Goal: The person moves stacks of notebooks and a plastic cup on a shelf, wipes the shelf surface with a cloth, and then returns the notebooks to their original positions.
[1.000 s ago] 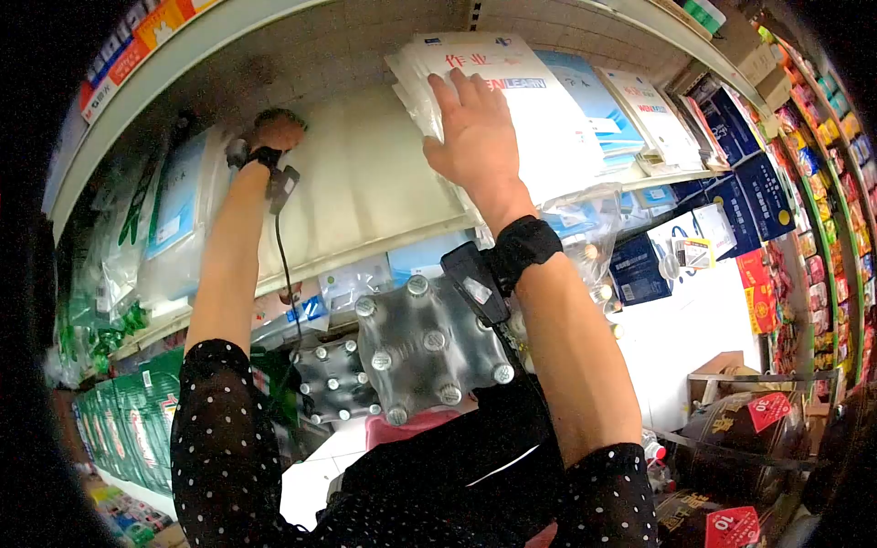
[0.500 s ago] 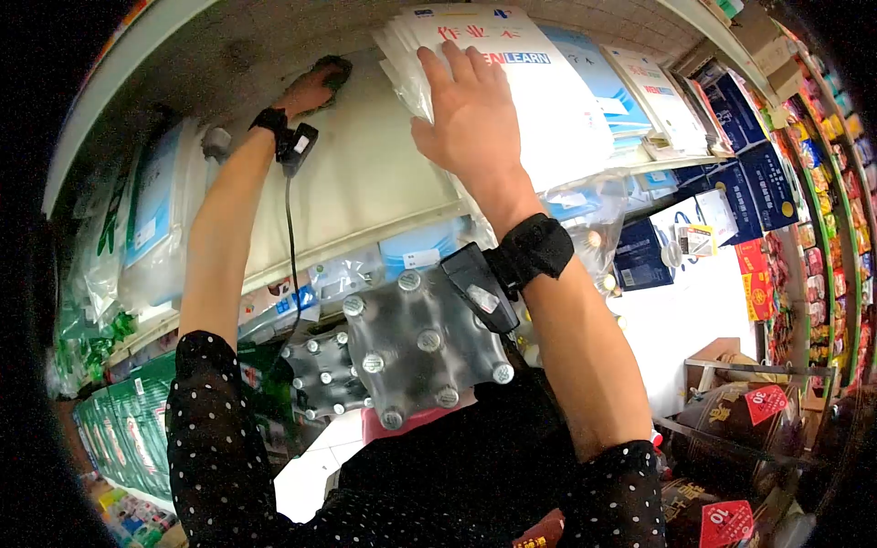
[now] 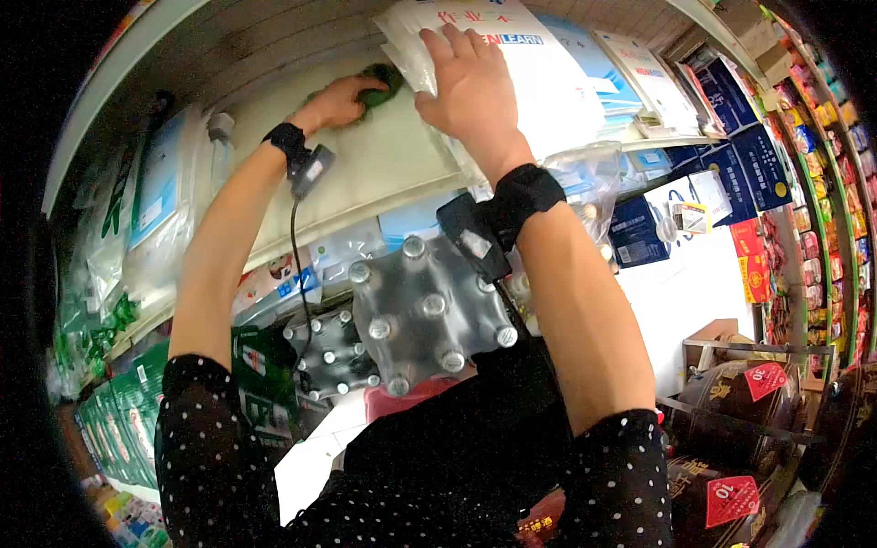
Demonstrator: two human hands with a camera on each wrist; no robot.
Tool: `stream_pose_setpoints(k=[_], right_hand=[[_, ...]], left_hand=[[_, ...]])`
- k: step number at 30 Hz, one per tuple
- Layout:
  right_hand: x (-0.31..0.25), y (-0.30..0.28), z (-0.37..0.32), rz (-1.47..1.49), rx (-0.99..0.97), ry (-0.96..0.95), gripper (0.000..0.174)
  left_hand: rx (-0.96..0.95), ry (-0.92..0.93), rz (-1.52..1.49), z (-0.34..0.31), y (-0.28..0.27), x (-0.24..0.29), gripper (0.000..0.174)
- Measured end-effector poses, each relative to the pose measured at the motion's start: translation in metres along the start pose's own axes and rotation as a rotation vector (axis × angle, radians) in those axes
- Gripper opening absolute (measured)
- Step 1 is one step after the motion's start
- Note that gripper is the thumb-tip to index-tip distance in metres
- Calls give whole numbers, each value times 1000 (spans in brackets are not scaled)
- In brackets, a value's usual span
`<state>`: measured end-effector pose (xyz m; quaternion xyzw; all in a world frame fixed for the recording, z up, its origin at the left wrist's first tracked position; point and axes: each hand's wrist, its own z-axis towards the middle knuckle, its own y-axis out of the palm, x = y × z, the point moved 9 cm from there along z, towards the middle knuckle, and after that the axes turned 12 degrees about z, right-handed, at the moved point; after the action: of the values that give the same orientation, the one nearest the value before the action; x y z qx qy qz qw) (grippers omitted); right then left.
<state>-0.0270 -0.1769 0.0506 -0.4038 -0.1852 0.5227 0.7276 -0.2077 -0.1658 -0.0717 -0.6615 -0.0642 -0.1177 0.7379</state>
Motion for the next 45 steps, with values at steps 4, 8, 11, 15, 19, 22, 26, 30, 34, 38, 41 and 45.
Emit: stream_pose_setpoints(k=[4, 8, 11, 15, 19, 22, 26, 30, 34, 38, 41, 45], right_hand=[[0, 1, -1, -32, 45, -46, 69], [1, 1, -1, -35, 10, -13, 70], [1, 1, 3, -8, -18, -1, 71], [3, 6, 0, 1, -36, 24, 71], [4, 3, 4, 2, -51, 25, 71], [7, 8, 0, -7, -49, 21, 72], [5, 6, 1, -40, -61, 25, 73], [4, 5, 0, -36, -44, 21, 70], [5, 8, -3, -41, -52, 29, 72], [7, 5, -3, -57, -53, 38, 74], [5, 4, -1, -44, -58, 55, 72], [5, 6, -2, -31, -85, 83, 71]], left_hand=[[-112, 138, -146, -57, 3, 51, 60], [-169, 280, -139, -90, 5, 103, 61], [-135, 334, -96, -86, 7, 129, 57], [-91, 298, -62, -82, 6, 129, 46], [-102, 174, 156, -104, -9, 139, 42], [-172, 77, 221, -136, -24, 126, 32], [57, 32, 372, -196, -39, 100, 14], [-34, -194, 558, -234, -39, 93, 20], [-77, -298, 485, -220, -28, 64, 28], [-91, -407, 469, -185, -14, 4, 41], [-145, -433, 479, -161, -14, -31, 49], [-208, -583, 339, -134, -12, -68, 59]])
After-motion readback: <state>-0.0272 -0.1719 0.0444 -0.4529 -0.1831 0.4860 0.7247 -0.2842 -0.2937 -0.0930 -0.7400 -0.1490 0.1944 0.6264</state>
